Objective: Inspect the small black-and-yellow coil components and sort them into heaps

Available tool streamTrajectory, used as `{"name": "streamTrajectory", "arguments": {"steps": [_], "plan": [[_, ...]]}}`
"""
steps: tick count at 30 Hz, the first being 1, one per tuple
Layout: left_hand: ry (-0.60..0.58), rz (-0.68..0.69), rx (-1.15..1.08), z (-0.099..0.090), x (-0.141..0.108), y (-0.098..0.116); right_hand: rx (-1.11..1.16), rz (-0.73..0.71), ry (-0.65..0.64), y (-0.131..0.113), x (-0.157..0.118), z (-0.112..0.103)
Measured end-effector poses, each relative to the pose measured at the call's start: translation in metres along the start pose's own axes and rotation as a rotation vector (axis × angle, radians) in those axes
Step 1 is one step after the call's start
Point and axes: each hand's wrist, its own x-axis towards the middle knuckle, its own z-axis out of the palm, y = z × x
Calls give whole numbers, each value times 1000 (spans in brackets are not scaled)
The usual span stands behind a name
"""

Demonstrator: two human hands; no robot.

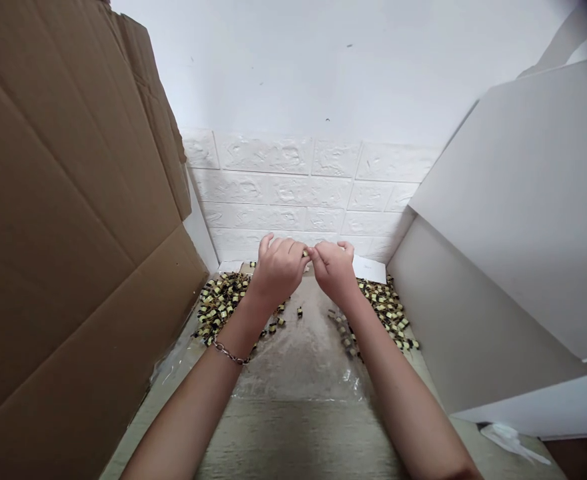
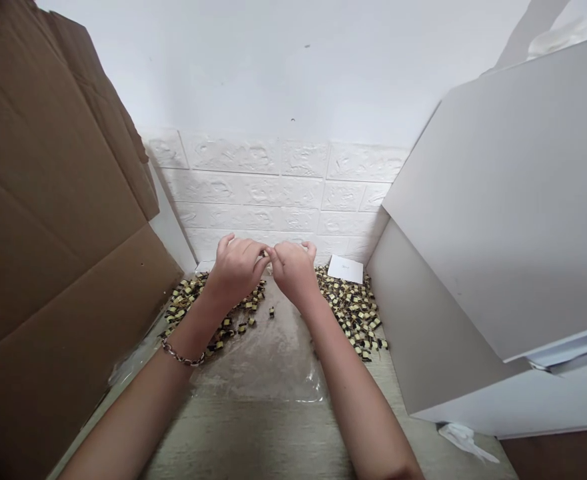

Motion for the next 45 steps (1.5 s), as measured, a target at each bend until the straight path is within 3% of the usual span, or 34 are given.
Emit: {"name": "streamTrajectory", "arguments": {"steps": [4, 6, 13, 21, 25, 32, 39, 42, 45], "plan": [[107, -25, -47, -15, 1, 10, 35, -72, 279, -7, -2, -12], [148, -28, -82, -20, 0, 14, 82, -100, 331, -11, -3, -18], [213, -73, -200, -29, 1, 19, 255, -50, 303, -19, -5, -26], [228, -86, -243, -31, 1, 19, 811, 68, 218, -25, -4, -29], [233, -81, -271, -33, 1, 21, 978, 126, 176, -25, -3, -29], [243, -11, -307, -38, 2, 21, 1150, 146, 78, -24, -4, -34], [338, 45, -378, -37, 4, 19, 1234, 121, 30, -26, -4, -38], [328, 16, -476, -37, 3, 20, 1262, 123, 32, -27, -5, -37], [296, -95, -688, -35, 3, 23, 1267, 136, 56, -29, -7, -34]]}}
